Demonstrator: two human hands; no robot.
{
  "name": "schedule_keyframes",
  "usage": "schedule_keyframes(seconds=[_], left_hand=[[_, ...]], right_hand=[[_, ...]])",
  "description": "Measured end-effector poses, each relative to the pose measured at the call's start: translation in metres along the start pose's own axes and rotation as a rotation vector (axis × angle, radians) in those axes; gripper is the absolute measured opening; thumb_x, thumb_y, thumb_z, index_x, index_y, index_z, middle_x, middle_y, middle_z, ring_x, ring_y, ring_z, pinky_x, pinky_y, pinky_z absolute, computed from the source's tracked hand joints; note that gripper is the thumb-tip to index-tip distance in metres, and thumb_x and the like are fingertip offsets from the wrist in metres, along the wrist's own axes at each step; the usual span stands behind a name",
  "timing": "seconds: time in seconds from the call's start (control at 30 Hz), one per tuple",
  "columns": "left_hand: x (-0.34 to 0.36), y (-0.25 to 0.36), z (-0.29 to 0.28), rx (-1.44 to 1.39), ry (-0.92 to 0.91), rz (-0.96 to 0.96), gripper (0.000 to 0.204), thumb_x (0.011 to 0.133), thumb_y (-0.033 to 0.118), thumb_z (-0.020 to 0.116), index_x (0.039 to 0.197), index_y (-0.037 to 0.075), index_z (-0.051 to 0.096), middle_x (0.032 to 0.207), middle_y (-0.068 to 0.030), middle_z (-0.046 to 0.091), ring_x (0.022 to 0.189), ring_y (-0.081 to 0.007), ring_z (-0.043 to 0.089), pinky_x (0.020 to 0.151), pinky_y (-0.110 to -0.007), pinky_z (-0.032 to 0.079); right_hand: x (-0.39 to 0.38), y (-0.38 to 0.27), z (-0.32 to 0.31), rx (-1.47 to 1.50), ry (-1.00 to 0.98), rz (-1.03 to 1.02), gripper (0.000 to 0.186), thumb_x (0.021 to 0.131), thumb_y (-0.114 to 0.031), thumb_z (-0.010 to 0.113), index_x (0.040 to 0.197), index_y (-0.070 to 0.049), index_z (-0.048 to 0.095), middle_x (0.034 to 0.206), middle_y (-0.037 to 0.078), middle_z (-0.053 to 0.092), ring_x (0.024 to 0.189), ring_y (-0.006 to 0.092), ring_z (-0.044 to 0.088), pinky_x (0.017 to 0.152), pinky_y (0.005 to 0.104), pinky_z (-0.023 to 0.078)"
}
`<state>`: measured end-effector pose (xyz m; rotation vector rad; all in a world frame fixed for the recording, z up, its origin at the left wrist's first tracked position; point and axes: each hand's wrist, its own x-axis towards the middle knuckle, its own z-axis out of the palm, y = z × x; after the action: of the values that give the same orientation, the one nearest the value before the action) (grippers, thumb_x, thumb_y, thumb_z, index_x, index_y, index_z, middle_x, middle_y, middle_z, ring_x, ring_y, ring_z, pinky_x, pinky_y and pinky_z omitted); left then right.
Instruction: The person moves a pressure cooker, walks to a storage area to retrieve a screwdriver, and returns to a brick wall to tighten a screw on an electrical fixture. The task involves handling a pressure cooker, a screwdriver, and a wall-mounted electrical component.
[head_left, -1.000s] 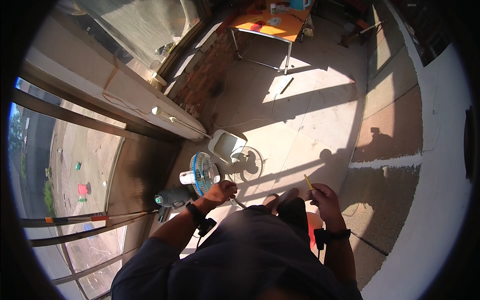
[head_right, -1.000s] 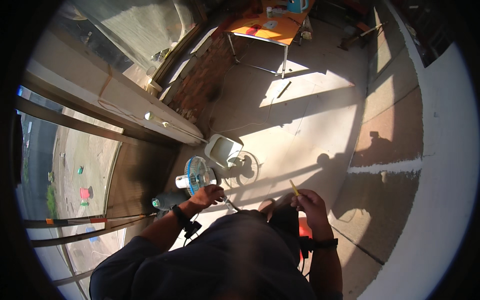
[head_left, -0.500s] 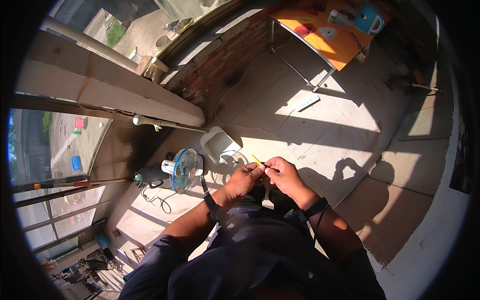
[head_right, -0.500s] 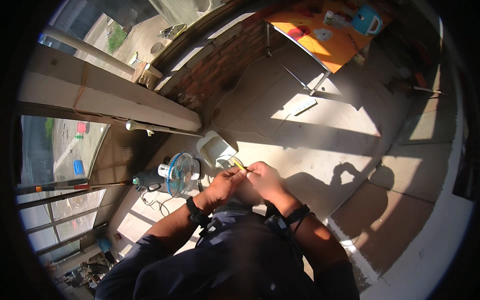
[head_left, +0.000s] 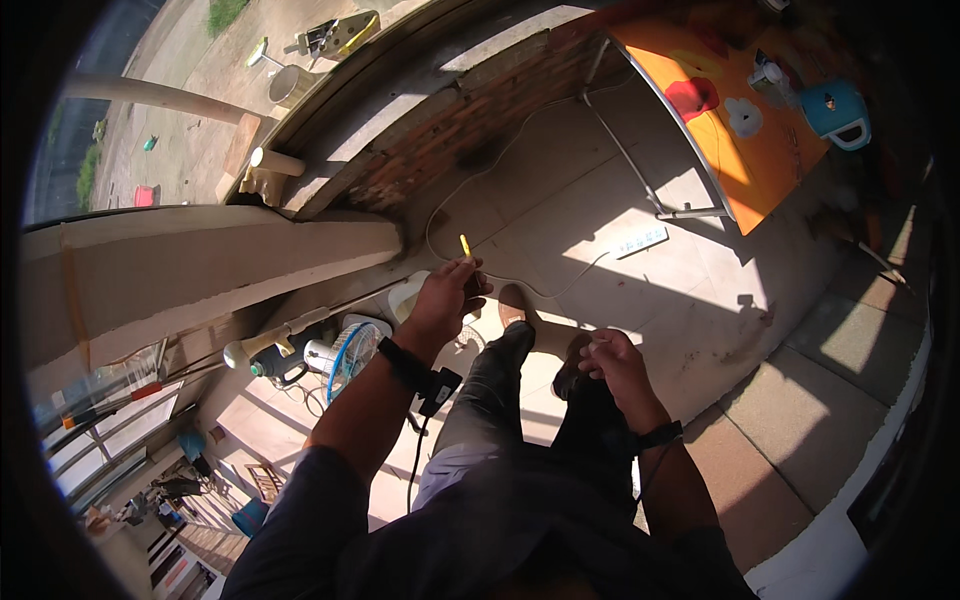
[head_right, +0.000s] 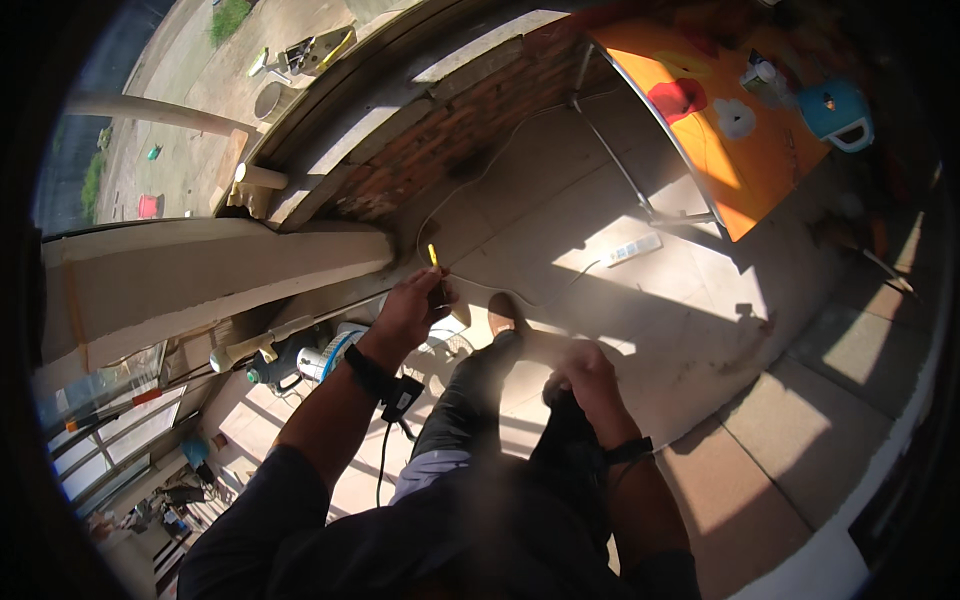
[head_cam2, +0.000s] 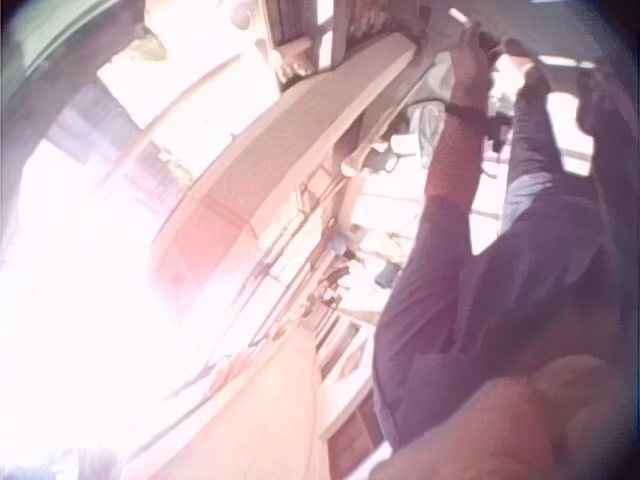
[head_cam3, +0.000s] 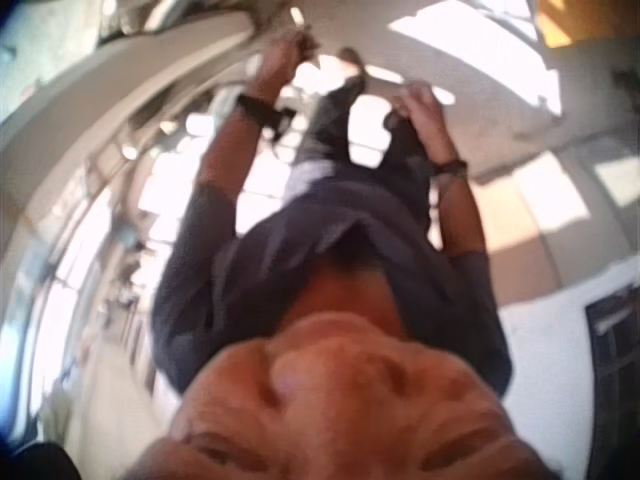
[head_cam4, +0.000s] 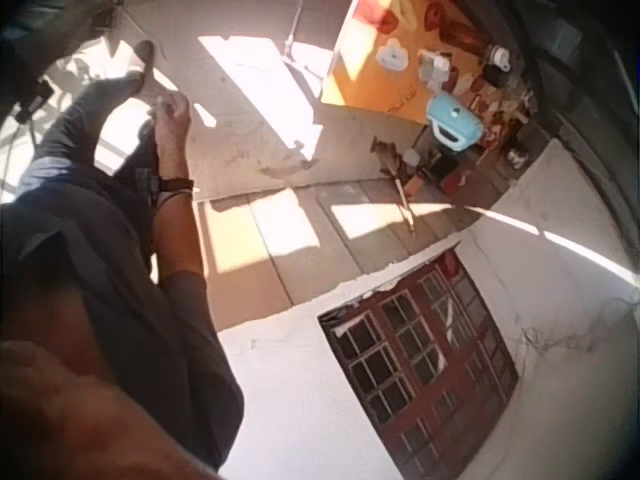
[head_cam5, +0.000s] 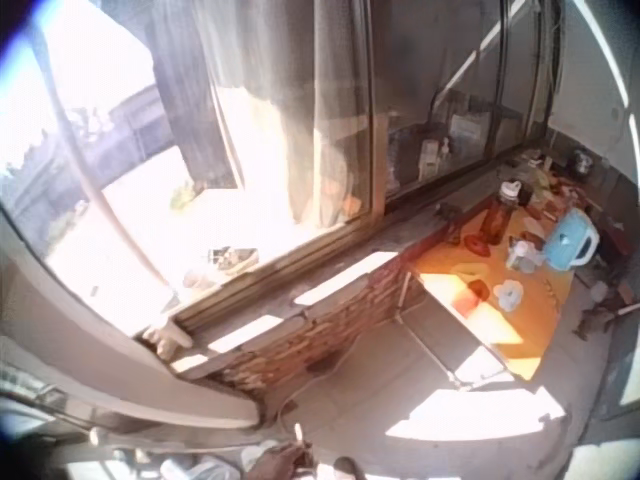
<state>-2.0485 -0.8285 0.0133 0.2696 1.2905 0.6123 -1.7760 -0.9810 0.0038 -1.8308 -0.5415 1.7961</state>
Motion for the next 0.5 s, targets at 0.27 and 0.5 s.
schedule_keyframes(seconds=[0.27,0.5], left_hand=[[0.160,0.082,-0.012,-0.099,0.079,0.210,0.022,0.099,0.027,0.048,0.089,0.008,0.052,0.073,-0.0017,0.055,0.059,-0.0119,0.052,0.048,-0.024,0.035],[0.264,0.105,-0.010,-0.125,0.223,0.374,0.015,0.098,0.020,0.048,0.093,0.007,0.053,0.071,-0.0019,0.050,0.057,-0.0112,0.046,0.046,-0.024,0.032]], right_hand=[[0.120,0.019,-0.052,0.404,0.195,0.245,0.032,0.094,-0.024,0.056,0.120,-0.007,0.050,0.096,0.009,0.064,0.077,0.0181,0.064,0.064,0.0275,0.049],[0.293,0.023,-0.040,0.668,0.016,0.206,0.024,0.093,-0.027,0.057,0.111,-0.011,0.058,0.089,0.004,0.065,0.078,0.0162,0.063,0.067,0.0261,0.046]])
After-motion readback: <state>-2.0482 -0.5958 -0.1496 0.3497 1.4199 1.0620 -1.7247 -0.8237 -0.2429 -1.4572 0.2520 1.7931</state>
